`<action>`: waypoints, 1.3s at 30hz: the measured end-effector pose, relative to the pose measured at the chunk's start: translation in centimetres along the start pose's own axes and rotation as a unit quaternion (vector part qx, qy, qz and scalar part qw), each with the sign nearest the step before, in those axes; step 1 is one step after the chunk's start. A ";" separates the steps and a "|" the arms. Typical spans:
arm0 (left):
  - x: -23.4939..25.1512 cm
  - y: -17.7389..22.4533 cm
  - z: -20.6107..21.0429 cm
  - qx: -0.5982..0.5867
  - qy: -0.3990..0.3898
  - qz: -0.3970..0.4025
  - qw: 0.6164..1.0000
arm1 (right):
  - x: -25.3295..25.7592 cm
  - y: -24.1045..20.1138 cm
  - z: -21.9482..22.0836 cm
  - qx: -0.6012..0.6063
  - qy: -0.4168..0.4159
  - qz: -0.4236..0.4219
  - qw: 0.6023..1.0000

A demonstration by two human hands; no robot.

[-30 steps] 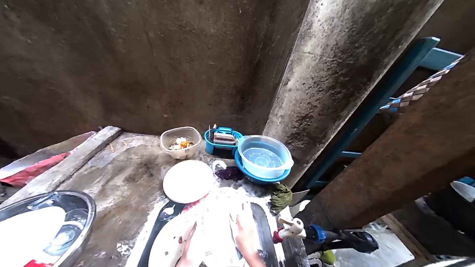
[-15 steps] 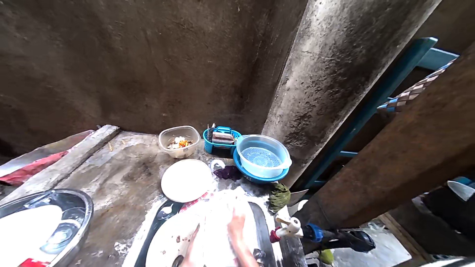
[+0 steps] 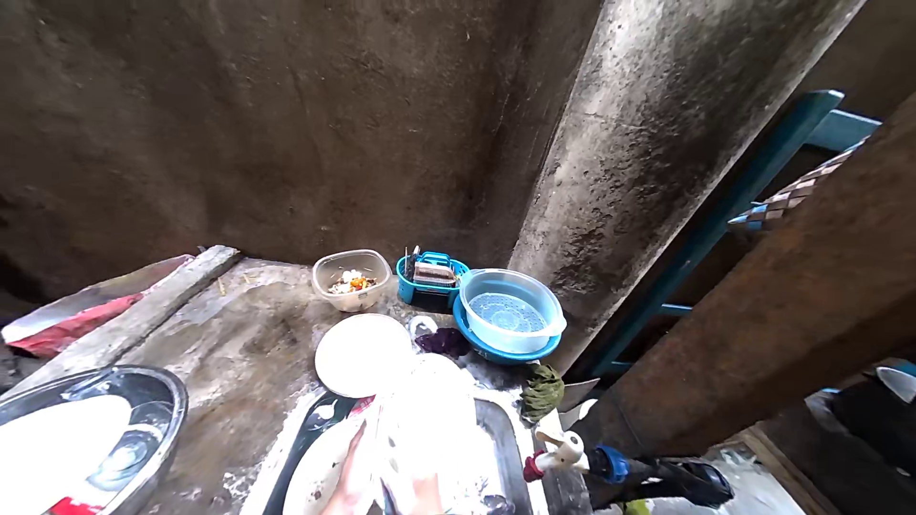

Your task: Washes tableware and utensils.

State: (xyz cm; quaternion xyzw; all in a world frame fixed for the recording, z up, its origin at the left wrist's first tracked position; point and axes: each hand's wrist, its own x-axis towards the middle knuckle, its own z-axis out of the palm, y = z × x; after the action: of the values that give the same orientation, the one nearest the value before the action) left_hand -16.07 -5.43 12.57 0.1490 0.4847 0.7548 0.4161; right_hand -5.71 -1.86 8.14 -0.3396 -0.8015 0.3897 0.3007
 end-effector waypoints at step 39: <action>-1.2 2.5 -1.6 -0.079 0.059 -0.064 0.993 | -0.2 -1.9 -0.4 -0.039 -0.137 -0.064 0.988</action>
State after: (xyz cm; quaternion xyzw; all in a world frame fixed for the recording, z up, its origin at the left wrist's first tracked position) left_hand -17.56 -7.74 14.18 0.0396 0.4563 0.7698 0.4445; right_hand -5.87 -2.72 9.87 -0.2424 -0.8697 0.3812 0.1990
